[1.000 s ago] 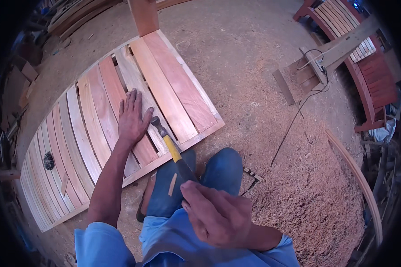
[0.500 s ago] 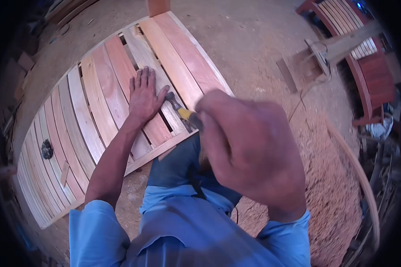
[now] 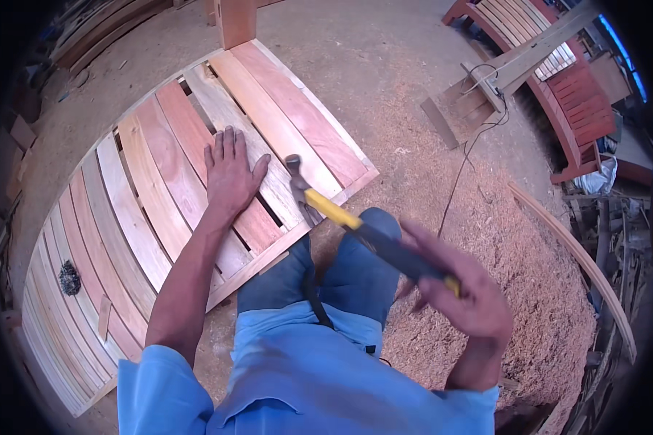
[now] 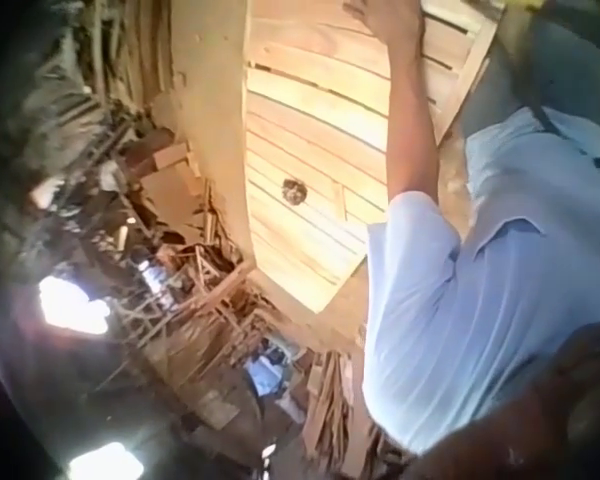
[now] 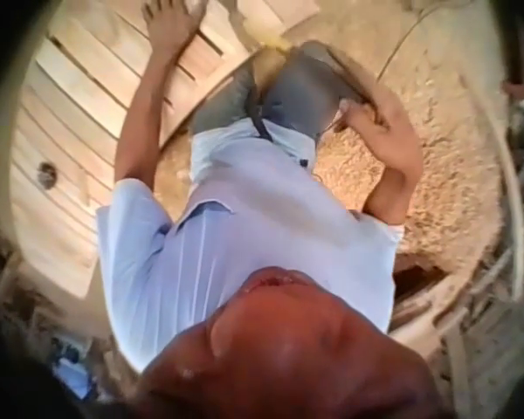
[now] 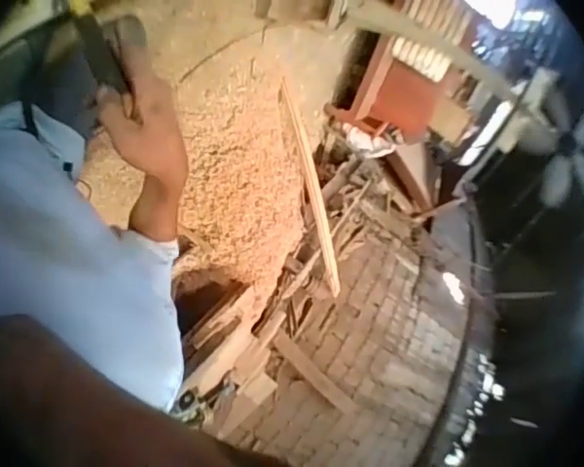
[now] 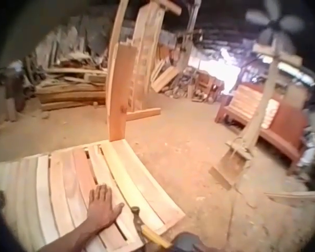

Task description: Assembling a wooden furniture frame by hammering nails into slats.

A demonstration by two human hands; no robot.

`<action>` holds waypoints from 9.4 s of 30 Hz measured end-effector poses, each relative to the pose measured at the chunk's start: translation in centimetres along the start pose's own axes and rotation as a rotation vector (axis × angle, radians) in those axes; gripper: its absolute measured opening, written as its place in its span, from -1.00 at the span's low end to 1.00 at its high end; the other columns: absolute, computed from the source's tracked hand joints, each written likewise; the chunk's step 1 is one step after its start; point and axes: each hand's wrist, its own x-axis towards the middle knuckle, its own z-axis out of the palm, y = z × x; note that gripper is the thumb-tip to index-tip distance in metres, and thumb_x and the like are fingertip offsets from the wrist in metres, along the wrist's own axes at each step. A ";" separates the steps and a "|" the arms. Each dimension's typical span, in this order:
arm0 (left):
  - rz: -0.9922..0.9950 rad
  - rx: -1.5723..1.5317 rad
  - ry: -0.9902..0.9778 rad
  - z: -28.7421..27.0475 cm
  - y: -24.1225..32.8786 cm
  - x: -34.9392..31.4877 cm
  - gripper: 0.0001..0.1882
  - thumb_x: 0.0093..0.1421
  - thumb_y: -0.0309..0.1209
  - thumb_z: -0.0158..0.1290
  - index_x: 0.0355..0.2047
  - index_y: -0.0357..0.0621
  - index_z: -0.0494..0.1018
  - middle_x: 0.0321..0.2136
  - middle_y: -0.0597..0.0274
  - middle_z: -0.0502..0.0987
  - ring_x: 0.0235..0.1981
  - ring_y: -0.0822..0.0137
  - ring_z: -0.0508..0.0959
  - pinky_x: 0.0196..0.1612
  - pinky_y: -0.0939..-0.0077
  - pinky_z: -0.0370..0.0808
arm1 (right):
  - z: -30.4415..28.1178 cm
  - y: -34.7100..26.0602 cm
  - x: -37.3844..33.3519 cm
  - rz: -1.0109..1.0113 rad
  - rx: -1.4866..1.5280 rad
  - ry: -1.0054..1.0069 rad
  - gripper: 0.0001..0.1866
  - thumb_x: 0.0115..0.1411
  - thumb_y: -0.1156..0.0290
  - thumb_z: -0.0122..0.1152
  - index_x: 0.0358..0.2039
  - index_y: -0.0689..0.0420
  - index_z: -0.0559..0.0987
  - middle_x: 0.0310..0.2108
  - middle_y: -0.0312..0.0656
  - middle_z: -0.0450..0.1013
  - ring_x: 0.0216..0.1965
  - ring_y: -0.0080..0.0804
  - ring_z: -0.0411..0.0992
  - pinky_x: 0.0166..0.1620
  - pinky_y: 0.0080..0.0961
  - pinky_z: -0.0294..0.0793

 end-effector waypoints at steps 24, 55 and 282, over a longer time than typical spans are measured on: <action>0.437 -0.224 -0.643 -6.8 -0.5 2.4 0.28 -0.12 0.40 0.55 0.63 0.57 0.30 0.77 0.15 -0.14 0.73 -0.34 -0.44 0.64 -0.61 -0.49 | 8.7 16.8 -6.2 0.466 0.351 0.512 -0.58 0.40 0.47 0.46 0.23 0.23 0.64 -0.40 -0.34 0.56 -0.50 -0.64 0.49 -0.43 -0.60 0.47; 0.420 -0.237 -0.626 -6.6 0.2 2.7 0.15 -0.15 0.37 0.58 0.50 0.51 0.50 0.74 0.12 -0.04 0.73 -0.40 -0.35 0.62 -0.73 -0.41 | 8.6 12.2 2.5 -0.143 -0.316 0.488 -0.32 0.61 0.45 0.16 0.66 0.19 0.25 -0.39 -0.24 0.58 -0.50 -0.59 0.47 -0.39 -0.56 0.50; -0.978 -0.467 0.761 -21.2 -45.5 -29.2 -0.69 0.44 -0.29 0.30 -0.04 -0.32 0.77 -0.28 0.13 0.80 -0.25 0.34 0.73 -0.09 0.35 0.63 | 10.4 22.1 8.0 -0.187 -0.584 0.530 -0.32 0.67 0.44 -0.02 0.73 -0.14 0.19 0.30 0.34 0.57 -0.37 0.00 0.48 -0.21 -0.12 0.55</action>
